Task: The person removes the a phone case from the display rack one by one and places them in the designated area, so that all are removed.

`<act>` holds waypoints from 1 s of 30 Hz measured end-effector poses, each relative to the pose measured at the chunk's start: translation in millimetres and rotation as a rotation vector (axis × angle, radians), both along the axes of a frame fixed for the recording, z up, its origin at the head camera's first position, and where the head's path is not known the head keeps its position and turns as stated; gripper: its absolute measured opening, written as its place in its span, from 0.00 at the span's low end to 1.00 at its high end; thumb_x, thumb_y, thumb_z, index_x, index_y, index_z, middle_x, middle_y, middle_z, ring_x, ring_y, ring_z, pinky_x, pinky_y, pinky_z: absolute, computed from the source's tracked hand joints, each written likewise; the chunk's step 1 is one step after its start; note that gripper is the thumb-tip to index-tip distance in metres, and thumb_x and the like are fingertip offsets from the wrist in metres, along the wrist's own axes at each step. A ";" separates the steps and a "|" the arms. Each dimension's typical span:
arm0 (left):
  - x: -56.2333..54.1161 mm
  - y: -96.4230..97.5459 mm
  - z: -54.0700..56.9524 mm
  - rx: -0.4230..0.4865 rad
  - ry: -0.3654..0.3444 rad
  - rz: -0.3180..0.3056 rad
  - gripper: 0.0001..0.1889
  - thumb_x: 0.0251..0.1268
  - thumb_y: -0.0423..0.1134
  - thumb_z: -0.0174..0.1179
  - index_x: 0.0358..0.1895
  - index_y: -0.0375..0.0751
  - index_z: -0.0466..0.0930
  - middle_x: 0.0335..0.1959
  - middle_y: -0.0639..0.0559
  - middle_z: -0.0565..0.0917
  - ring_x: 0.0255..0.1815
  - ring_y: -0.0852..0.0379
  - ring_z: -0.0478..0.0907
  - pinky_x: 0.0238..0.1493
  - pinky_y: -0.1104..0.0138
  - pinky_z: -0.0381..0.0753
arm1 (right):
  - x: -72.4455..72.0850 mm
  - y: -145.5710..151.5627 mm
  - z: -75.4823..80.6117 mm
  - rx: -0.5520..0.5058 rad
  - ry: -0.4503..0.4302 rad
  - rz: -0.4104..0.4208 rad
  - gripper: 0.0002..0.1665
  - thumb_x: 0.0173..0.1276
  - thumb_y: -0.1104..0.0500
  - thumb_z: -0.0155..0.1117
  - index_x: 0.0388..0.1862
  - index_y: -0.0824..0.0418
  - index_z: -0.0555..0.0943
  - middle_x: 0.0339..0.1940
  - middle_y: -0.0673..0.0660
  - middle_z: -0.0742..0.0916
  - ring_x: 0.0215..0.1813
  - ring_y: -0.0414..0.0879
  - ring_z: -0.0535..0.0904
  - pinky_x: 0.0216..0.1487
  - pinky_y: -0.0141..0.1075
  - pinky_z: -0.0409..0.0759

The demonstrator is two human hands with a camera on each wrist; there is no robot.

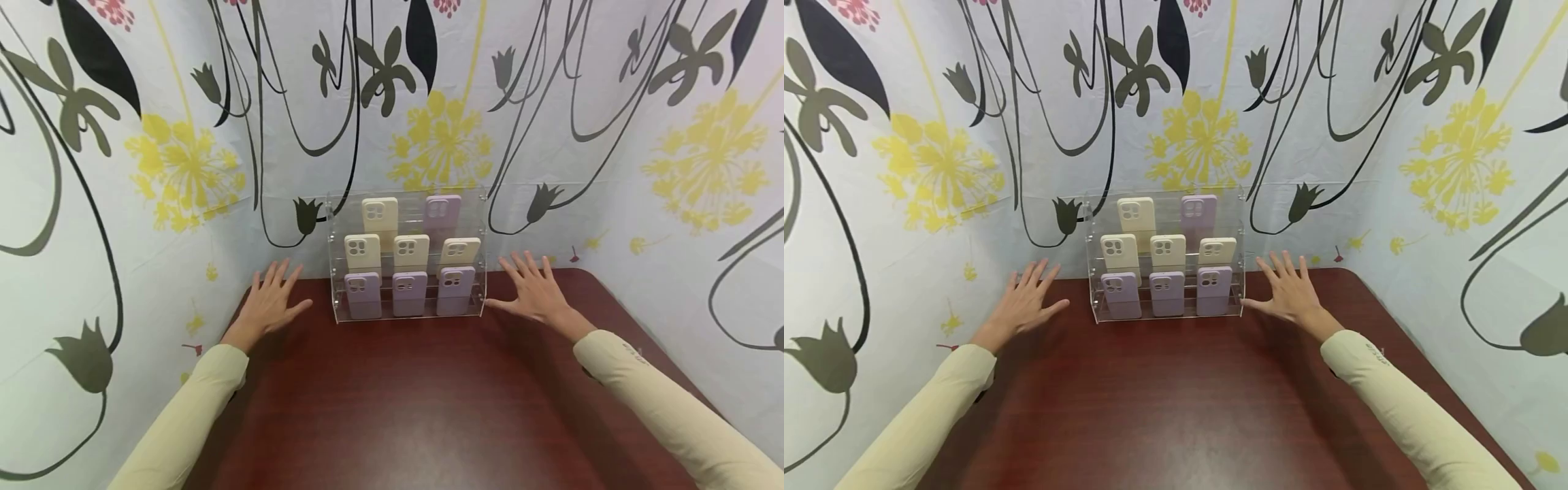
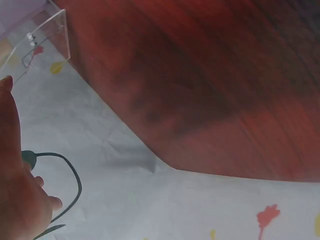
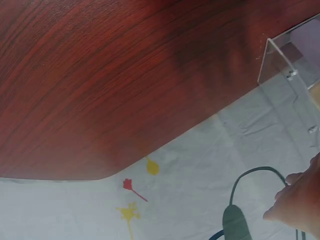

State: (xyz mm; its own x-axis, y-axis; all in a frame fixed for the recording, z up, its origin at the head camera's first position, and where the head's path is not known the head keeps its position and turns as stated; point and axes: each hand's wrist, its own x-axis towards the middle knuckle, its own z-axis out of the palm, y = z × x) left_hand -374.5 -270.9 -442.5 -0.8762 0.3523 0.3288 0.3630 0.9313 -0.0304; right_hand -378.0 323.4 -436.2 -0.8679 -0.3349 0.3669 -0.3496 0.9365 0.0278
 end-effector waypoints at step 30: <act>-33.8 46.7 17.4 0.360 -0.106 -0.099 0.45 0.77 0.56 0.59 0.85 0.41 0.46 0.83 0.34 0.54 0.82 0.32 0.51 0.80 0.37 0.54 | 13.1 -34.9 9.9 -0.065 0.008 0.099 0.61 0.58 0.29 0.75 0.82 0.58 0.65 0.79 0.67 0.70 0.80 0.65 0.61 0.81 0.65 0.53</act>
